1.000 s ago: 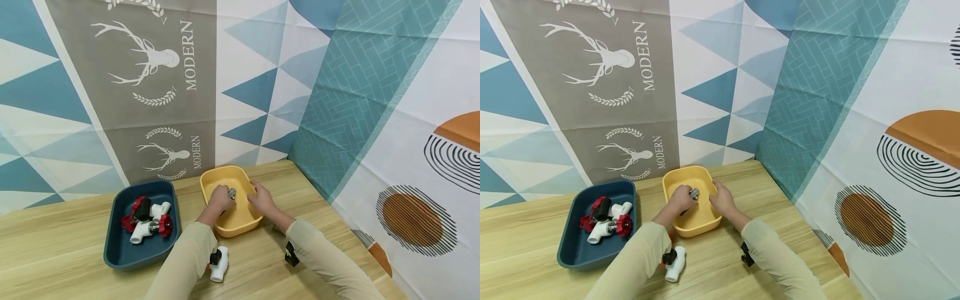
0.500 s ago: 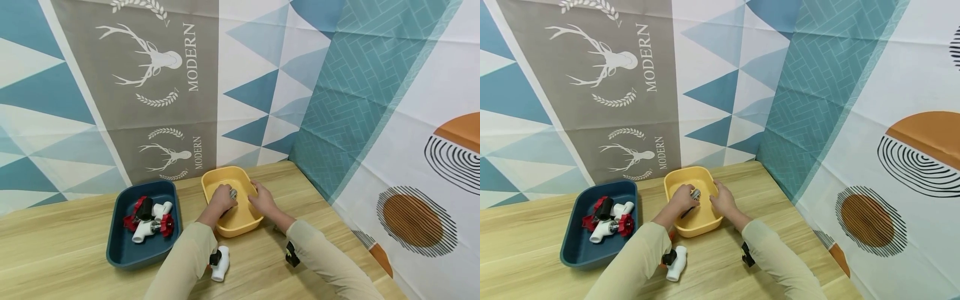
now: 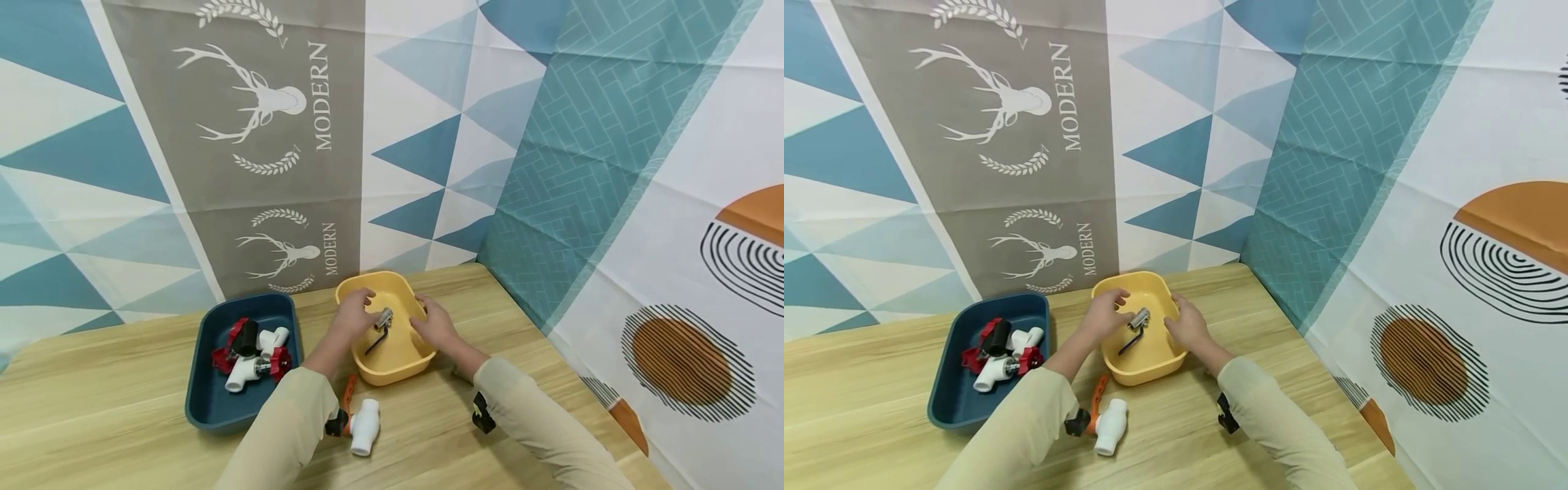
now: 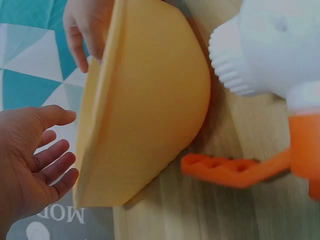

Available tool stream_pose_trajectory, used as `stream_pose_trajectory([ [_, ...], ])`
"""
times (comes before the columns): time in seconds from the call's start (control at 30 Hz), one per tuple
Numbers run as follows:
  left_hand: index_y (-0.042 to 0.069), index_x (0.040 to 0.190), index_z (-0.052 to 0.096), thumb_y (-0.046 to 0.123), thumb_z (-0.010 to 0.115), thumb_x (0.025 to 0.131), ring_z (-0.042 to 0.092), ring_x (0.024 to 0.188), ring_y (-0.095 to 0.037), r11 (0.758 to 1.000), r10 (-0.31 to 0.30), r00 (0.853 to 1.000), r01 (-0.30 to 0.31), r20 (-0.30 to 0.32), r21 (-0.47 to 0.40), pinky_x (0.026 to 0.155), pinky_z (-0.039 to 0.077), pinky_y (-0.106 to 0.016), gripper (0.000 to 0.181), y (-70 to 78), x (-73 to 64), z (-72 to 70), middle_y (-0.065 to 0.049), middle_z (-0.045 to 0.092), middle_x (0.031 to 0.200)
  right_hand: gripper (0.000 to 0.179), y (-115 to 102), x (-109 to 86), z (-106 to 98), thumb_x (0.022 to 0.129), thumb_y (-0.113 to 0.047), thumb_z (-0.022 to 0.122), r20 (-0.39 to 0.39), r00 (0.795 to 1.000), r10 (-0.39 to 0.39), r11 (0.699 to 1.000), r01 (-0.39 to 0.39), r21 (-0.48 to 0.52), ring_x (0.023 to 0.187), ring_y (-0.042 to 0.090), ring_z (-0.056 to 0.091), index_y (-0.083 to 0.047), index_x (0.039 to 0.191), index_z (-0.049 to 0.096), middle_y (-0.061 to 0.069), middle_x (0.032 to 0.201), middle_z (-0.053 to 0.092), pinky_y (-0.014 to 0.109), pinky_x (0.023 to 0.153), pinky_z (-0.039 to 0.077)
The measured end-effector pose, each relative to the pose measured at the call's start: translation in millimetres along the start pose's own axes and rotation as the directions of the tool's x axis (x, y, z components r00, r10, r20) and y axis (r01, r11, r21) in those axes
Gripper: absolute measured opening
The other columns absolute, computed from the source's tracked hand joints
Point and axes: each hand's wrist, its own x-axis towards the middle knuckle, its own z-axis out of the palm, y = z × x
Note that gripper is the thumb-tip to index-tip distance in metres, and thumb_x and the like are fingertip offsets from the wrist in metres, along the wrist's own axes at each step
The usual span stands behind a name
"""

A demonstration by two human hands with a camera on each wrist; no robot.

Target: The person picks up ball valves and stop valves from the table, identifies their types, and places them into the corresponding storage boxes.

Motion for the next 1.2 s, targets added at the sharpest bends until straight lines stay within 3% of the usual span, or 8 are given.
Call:
stream_pose_trajectory([
  [0.13, -0.002, 0.118, 0.057, 0.013, 0.068, 0.081, 0.058, 0.1, -0.034, 1.0, 0.008, 1.0, -0.008, -0.028, -0.011, 0.085, 0.051, -0.044, 0.042, -0.4, -8.2, -10.6, -0.022, 0.062, 0.109, 0.051, 1, 0.9, -4, 0.089, -0.017, 0.061, -0.007, 1.0, -0.015, 1.0, 0.015, -0.012, 0.099, 0.029, 0.058, -0.004, 0.136, 0.046, 0.018, 0.115, 0.059, 0.038, 0.074, 0.054],
  [0.27, -0.002, 0.12, 0.056, 0.015, 0.067, 0.083, 0.056, 0.105, -0.035, 1.0, -0.021, 0.999, 0.021, -0.032, -0.003, 0.088, 0.049, -0.046, 0.042, -2.3, -17.7, -17.4, -0.022, 0.06, 0.114, 0.045, 1, 0.7, -9, 0.091, -0.023, 0.06, -0.015, 0.999, -0.029, 1.0, 0.029, -0.004, 0.09, 0.027, 0.058, -0.002, 0.13, 0.051, 0.018, 0.105, 0.061, 0.033, 0.066, 0.053],
  [0.6, -0.002, 0.123, 0.055, 0.018, 0.066, 0.084, 0.052, 0.112, -0.034, 0.992, -0.125, 0.989, 0.122, -0.074, -0.045, 0.096, 0.045, -0.047, 0.045, -14.9, -36.2, -25.6, -0.021, 0.054, 0.124, 0.042, 3, -5.1, -27, 0.093, -0.03, 0.057, 0.025, 0.999, -0.026, 0.999, 0.026, -0.023, 0.098, 0.03, 0.059, -0.002, 0.124, 0.057, 0.018, 0.112, 0.061, 0.039, 0.075, 0.054],
  [0.83, -0.002, 0.132, 0.046, 0.023, 0.065, 0.085, 0.048, 0.119, -0.036, 0.977, -0.2, 0.979, 0.197, -0.033, -0.083, 0.098, 0.044, -0.048, 0.056, -20.2, -44.4, -25.7, -0.022, 0.047, 0.132, 0.038, 14, -14.3, -45, 0.092, -0.03, 0.058, 0.069, 0.998, 0.011, 1.0, -0.011, -0.003, 0.097, 0.026, 0.058, -0.007, 0.122, 0.058, 0.014, 0.112, 0.059, 0.034, 0.072, 0.054],
  [1.2, -0.004, 0.138, 0.038, 0.027, 0.062, 0.087, 0.051, 0.117, -0.037, 0.953, -0.269, 0.961, 0.274, 0.059, -0.127, 0.095, 0.047, -0.048, 0.065, -20.8, -53.4, -22.4, -0.024, 0.047, 0.134, 0.039, 33, -40.6, -69, 0.089, -0.025, 0.062, 0.15, 0.988, 0.039, 0.995, -0.024, -0.098, 0.093, 0.025, 0.059, -0.002, 0.12, 0.058, 0.016, 0.103, 0.061, 0.035, 0.072, 0.053],
])
